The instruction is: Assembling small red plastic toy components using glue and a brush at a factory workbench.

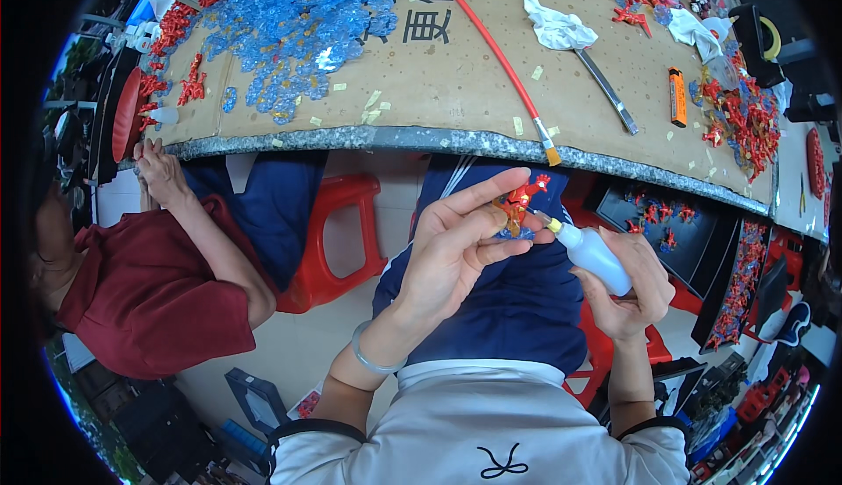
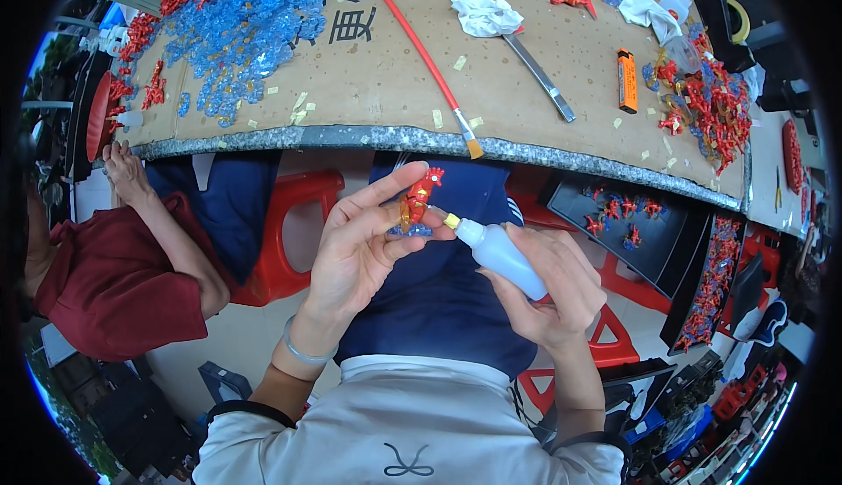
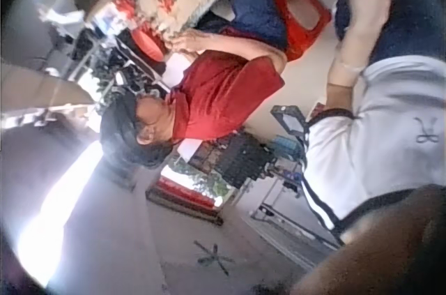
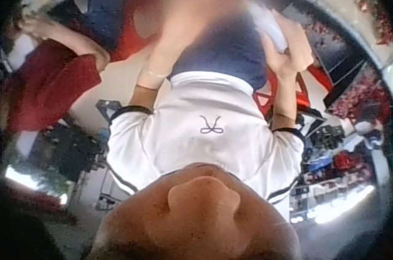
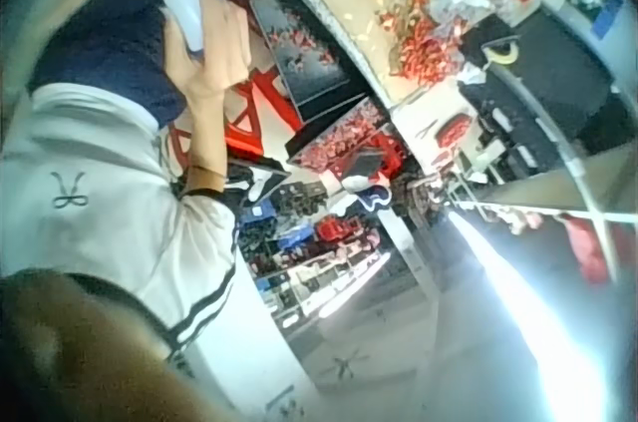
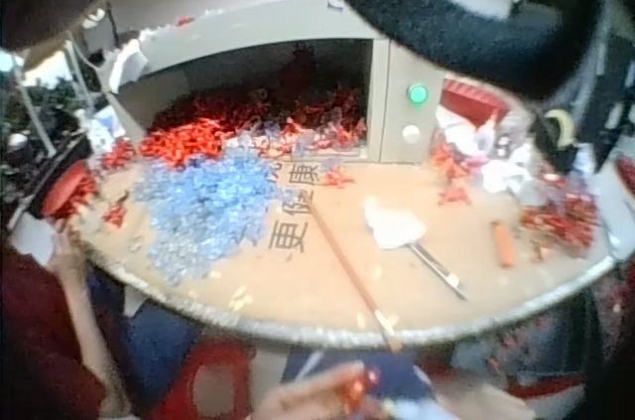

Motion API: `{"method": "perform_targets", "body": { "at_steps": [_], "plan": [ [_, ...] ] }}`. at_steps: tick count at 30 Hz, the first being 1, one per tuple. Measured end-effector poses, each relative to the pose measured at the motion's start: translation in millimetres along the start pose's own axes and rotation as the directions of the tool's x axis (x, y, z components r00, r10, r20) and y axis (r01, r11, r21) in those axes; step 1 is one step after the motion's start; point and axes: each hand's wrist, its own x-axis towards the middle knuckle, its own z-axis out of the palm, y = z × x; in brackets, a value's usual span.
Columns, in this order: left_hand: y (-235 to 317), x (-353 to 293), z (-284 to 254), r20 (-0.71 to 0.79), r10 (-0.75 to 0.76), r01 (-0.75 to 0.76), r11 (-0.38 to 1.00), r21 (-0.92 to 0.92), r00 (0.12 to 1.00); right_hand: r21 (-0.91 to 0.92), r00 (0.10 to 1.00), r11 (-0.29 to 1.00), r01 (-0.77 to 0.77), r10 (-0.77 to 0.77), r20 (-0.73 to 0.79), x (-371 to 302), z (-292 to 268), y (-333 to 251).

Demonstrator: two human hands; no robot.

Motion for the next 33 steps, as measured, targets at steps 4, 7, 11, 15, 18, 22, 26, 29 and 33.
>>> {"method": "perform_targets", "body": {
  "at_steps": [4,7,11,15,18,22,26,29,33],
  "plan": [
    [0.6,-0.5,1.0,-0.006,-0.007,0.007,1.0,-0.004,1.0,-0.022,1.0,1.0,0.012,-0.012,-0.001,-0.1,0.1,-0.2],
    [0.7,-0.6,0.9,0.002,-0.003,0.003,1.0,-0.005,1.0,-0.036,0.999,0.999,0.038,-0.038,-0.011,-0.3,0.7,0.0],
    [1.4,-0.8,1.9,0.003,-0.008,0.008,1.0,-0.01,1.0,-0.039,1.0,0.999,0.027,-0.027,-0.003,0.3,-0.9,-1.3],
    [1.2,-0.5,2.4,-0.014,0.005,-0.005,1.0,-0.002,1.0,-0.015,1.0,1.0,0.025,-0.025,-0.007,0.1,-1.3,-2.1],
    [1.4,-0.6,2.2,-0.011,0.0,0.0,1.0,-0.001,1.0,-0.013,1.0,1.0,0.022,-0.022,-0.001,-0.1,-1.5,-1.6],
    [0.9,-0.3,1.5,0.003,-0.005,0.005,1.0,-0.009,1.0,-0.02,1.0,0.999,0.03,-0.031,-0.001,-1.2,-0.6,0.0],
    [1.3,-0.7,1.1,0.001,-0.014,0.014,1.0,-0.01,1.0,-0.03,0.999,0.999,0.037,-0.037,0.003,-0.1,-0.5,-0.4],
    [2.0,-1.5,1.8,-0.002,-0.012,0.012,1.0,0.0,1.0,-0.033,0.999,0.999,0.042,-0.042,0.001,-0.1,-0.4,-0.9],
    [1.4,-1.1,1.5,0.0,-0.007,0.007,1.0,0.003,1.0,-0.05,0.999,0.997,0.052,-0.052,0.003,0.1,-0.6,-1.7]
  ]
}}
